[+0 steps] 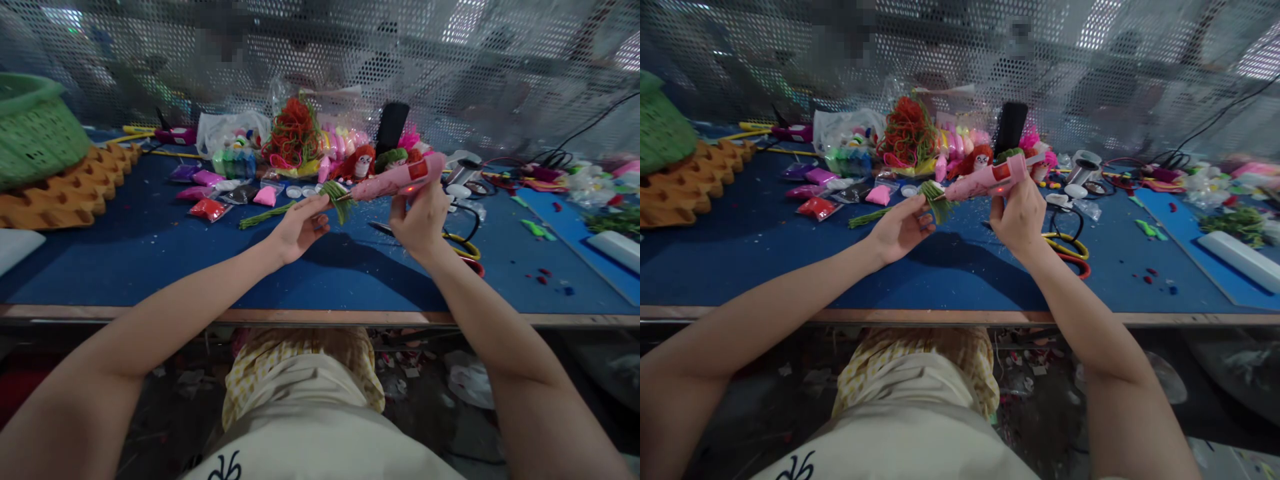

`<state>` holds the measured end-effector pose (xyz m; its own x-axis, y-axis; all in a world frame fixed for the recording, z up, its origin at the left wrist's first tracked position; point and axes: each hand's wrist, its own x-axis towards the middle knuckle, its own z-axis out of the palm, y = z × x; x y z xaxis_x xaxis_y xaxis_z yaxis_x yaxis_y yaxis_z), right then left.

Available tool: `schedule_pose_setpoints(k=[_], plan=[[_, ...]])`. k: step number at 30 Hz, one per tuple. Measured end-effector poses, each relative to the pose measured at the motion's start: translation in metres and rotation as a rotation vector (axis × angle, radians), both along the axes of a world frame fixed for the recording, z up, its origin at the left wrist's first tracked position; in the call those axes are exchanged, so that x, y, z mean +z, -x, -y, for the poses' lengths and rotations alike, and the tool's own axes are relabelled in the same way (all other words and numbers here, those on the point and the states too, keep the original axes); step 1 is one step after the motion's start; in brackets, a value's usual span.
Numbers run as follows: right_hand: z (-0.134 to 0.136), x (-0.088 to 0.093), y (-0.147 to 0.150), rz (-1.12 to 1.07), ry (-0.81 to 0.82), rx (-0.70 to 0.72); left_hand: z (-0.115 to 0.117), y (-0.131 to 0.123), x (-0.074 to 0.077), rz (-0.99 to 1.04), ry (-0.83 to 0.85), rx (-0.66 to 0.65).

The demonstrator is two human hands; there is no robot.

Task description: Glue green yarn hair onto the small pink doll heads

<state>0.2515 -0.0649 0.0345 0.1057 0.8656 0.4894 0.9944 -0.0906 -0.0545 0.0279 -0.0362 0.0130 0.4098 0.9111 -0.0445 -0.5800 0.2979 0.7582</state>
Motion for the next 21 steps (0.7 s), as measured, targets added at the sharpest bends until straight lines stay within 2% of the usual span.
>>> schedule_pose_setpoints(k=[7, 14, 21], plan=[[0.001, 0.002, -0.001, -0.008, 0.021, -0.024, 0.001, -0.001, 0.003, -0.012, 0.014, 0.016], [0.001, -0.002, -0.006, 0.034, -0.026, -0.048, 0.0, -0.001, 0.003, -0.02, 0.036, 0.032], [0.003, 0.004, -0.01, 0.08, -0.107, 0.006, -0.005, -0.001, 0.004, 0.015, 0.058, 0.19]])
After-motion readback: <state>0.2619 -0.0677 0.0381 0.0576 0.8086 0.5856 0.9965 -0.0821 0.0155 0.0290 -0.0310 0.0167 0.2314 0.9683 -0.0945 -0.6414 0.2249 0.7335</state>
